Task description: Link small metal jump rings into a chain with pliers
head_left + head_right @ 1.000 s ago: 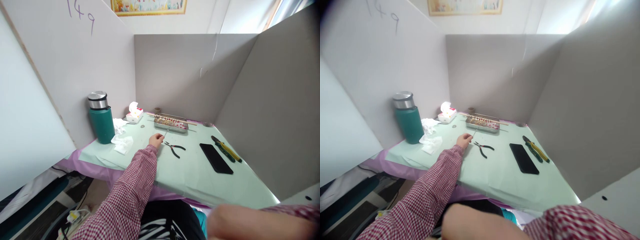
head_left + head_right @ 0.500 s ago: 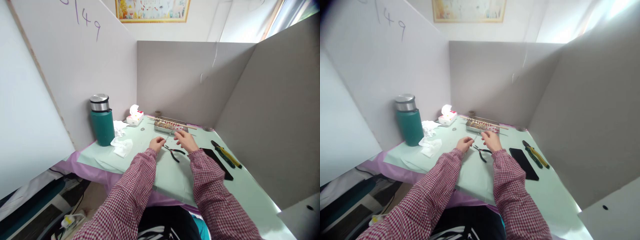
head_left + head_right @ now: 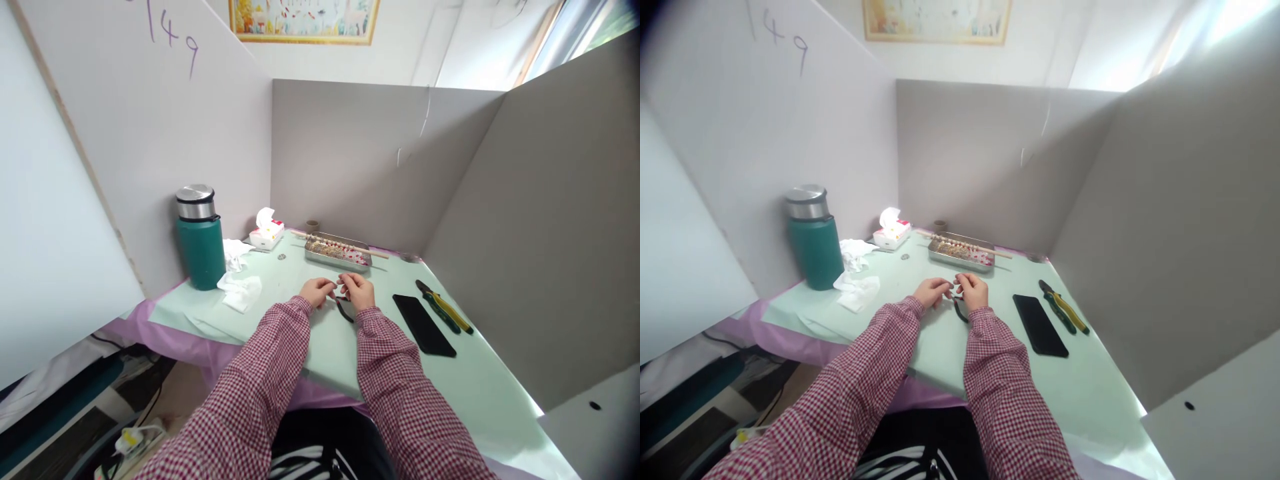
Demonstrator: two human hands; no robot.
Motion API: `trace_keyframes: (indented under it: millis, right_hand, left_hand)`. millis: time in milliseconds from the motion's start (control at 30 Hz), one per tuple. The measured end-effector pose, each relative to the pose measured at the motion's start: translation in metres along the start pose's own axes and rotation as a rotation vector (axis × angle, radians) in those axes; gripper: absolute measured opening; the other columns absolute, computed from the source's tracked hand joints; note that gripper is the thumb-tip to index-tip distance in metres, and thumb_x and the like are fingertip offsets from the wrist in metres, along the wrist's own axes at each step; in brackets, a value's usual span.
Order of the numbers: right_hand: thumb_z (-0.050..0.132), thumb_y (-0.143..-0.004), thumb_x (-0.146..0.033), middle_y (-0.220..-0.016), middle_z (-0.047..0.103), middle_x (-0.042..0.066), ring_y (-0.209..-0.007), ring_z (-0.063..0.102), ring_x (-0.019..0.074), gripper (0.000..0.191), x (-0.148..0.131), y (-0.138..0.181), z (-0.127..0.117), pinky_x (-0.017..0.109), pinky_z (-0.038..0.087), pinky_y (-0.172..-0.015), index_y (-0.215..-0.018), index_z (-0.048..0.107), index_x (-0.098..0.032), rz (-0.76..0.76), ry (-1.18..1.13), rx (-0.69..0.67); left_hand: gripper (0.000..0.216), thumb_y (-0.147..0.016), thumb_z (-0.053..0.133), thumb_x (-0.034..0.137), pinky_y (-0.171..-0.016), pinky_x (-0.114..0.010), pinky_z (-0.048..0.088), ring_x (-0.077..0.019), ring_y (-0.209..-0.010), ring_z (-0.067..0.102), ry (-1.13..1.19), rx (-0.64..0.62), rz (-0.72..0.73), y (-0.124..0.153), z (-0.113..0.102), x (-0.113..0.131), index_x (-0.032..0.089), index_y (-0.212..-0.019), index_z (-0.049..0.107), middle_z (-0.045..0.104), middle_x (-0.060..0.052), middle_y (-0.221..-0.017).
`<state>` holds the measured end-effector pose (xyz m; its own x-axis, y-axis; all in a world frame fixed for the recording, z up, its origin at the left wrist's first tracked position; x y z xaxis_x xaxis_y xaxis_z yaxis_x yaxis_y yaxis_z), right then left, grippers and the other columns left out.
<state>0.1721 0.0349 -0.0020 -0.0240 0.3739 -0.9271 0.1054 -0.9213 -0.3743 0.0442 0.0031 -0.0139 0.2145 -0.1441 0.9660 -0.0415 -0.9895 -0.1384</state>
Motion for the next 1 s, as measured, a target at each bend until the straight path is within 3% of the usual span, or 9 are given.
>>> trace_keyframes:
  millis: [233,433,633,867,1000]
  right_hand:
    - [0.054,-0.069,-0.05,-0.073,0.062,0.005,-0.05,0.05,0.0095,0.045,-0.001,0.004,0.008,0.019,0.033,-0.038,-0.093,0.06,-0.013,0.024,-0.051,-0.054]
    - [0.058,-0.067,-0.045,-0.048,0.051,-0.003,-0.045,0.043,0.0092,0.032,-0.003,0.006,0.008,0.022,0.036,-0.047,-0.069,0.063,-0.014,-0.043,0.103,-0.02]
    - [0.057,-0.068,-0.044,-0.049,0.052,-0.002,-0.042,0.041,0.0086,0.031,0.002,0.004,0.004,0.022,0.036,-0.045,-0.067,0.063,-0.014,-0.011,0.111,0.025]
    - [0.055,-0.069,-0.05,-0.064,0.061,0.004,-0.042,0.041,0.0068,0.04,0.008,0.001,-0.001,0.019,0.03,-0.037,-0.078,0.064,-0.012,0.051,-0.084,0.076]
    - [0.057,-0.067,-0.05,-0.065,0.062,0.004,-0.042,0.041,0.0061,0.04,0.01,0.002,0.004,0.019,0.03,-0.037,-0.077,0.064,-0.012,0.093,-0.139,0.013]
  left_hand:
    - [0.022,-0.074,0.047,0.03,-0.034,-0.018,0.027,-0.0028,-0.032,0.035,0.092,0.015,0.051,-0.001,-0.003,0.001,0.012,-0.082,0.056,0.048,0.005,-0.054]
    - [0.024,-0.073,0.048,0.031,-0.045,-0.02,0.034,-0.0057,-0.041,0.039,-0.11,0.05,0.101,-0.003,-0.003,0.001,0.012,-0.079,0.061,0.049,0.004,-0.051]
    - [0.023,-0.073,0.049,0.031,-0.059,-0.021,0.038,-0.009,-0.056,0.048,-0.316,0.161,0.227,-0.001,-0.006,0.007,0.015,-0.077,0.065,0.055,0.002,-0.055]
    - [0.027,-0.074,0.048,0.036,-0.036,-0.019,0.028,-0.0038,-0.034,0.035,-0.016,0.066,0.014,0.0,-0.004,0.002,0.012,-0.076,0.061,0.053,0.002,-0.054]
    - [0.022,-0.071,0.053,0.032,-0.032,-0.019,0.026,-0.0028,-0.03,0.034,0.163,0.126,0.008,-0.001,-0.011,0.0,0.011,-0.072,0.058,0.051,0.004,-0.051]
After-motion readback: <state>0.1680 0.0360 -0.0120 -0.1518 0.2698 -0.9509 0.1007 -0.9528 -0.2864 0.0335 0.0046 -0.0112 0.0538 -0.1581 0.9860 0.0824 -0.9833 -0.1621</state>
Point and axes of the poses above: each hand's wrist, its own y-axis away from the middle knuckle, its own z-axis out of the palm, x = y × z, the point moved 5 cm from there along -y, towards the middle knuckle
